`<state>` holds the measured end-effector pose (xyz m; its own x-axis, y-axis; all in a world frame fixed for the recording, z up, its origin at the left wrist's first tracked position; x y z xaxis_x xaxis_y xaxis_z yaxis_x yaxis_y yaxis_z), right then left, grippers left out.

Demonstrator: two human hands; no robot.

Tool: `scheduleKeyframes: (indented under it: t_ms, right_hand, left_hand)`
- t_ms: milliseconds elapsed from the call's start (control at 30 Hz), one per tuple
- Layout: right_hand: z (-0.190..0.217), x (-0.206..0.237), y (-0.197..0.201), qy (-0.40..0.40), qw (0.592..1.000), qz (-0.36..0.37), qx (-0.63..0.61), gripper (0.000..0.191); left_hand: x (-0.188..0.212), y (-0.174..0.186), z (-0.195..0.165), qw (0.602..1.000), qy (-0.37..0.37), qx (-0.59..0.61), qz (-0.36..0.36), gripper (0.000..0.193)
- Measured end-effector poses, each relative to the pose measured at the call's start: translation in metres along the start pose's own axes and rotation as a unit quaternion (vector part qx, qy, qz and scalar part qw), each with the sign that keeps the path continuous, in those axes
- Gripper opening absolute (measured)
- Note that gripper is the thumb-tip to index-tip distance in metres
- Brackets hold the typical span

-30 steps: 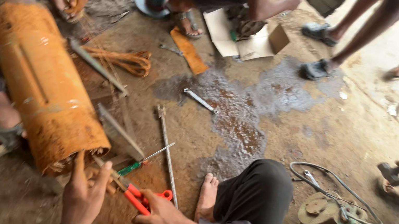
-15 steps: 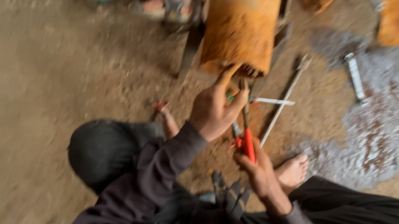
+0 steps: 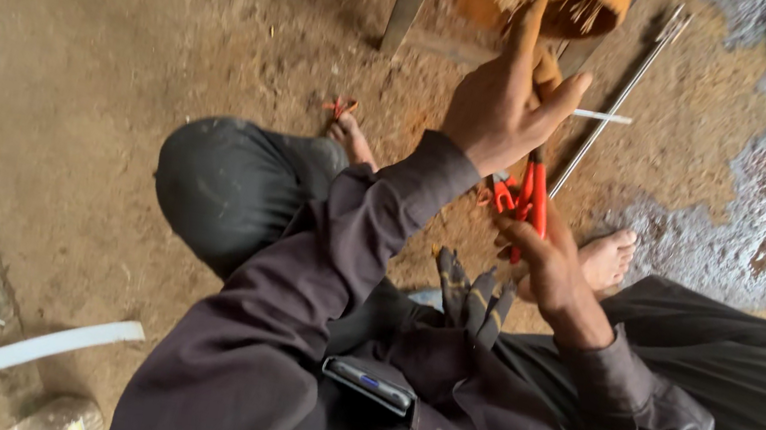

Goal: The person sits on the floor and uses red-handled pliers to repeatedly pull and trim the ends of copper wires protruding from a rusty cylindrical metal object. The person adjusts the wire position and cuts small sections multiple times.

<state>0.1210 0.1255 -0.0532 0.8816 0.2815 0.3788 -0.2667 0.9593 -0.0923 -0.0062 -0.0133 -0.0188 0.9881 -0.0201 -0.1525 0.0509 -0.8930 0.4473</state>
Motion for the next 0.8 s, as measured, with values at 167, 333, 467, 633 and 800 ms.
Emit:
scheduleKeyframes:
  t_ms: [167, 333, 467, 633, 800]
  right_hand:
    - [-0.001, 0.008, -0.002, -0.016, 1.000, -0.006, 0.015, 0.056]
    - [0.002, 0.009, -0.006, -0.003, 1.000, 0.002, 0.029, 0.056]
    - [0.005, 0.009, -0.006, -0.016, 0.998, 0.008, 0.059, 0.056]
    - [0.004, 0.005, -0.014, -0.027, 0.997, 0.011, 0.065, 0.059]
    - [0.002, 0.000, -0.020, -0.040, 0.998, 0.024, 0.052, 0.062]
  left_hand:
    - [-0.001, -0.018, 0.025, 0.999, 0.015, 0.004, -0.031, 0.085]
    - [-0.016, -0.026, 0.045, 0.999, -0.021, 0.049, -0.004, 0.087]
    - [-0.012, -0.029, 0.046, 0.997, -0.073, 0.002, -0.008, 0.078]
    - [-0.003, -0.033, 0.051, 0.988, -0.016, -0.145, 0.045, 0.078]
    - [-0.002, -0.008, 0.029, 0.987, -0.024, -0.155, -0.029, 0.060]
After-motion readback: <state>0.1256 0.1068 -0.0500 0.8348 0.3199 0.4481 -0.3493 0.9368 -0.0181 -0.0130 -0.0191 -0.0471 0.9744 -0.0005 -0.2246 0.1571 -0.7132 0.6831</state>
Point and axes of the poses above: each hand's wrist, its own x-axis away from the middle knuckle, its own y-axis out of the back of the hand, z = x × y, the point moved 5 cm from there along -x, towards the middle knuckle, and after that the axes turned 12 degrees about y, right-handed, at the moved point
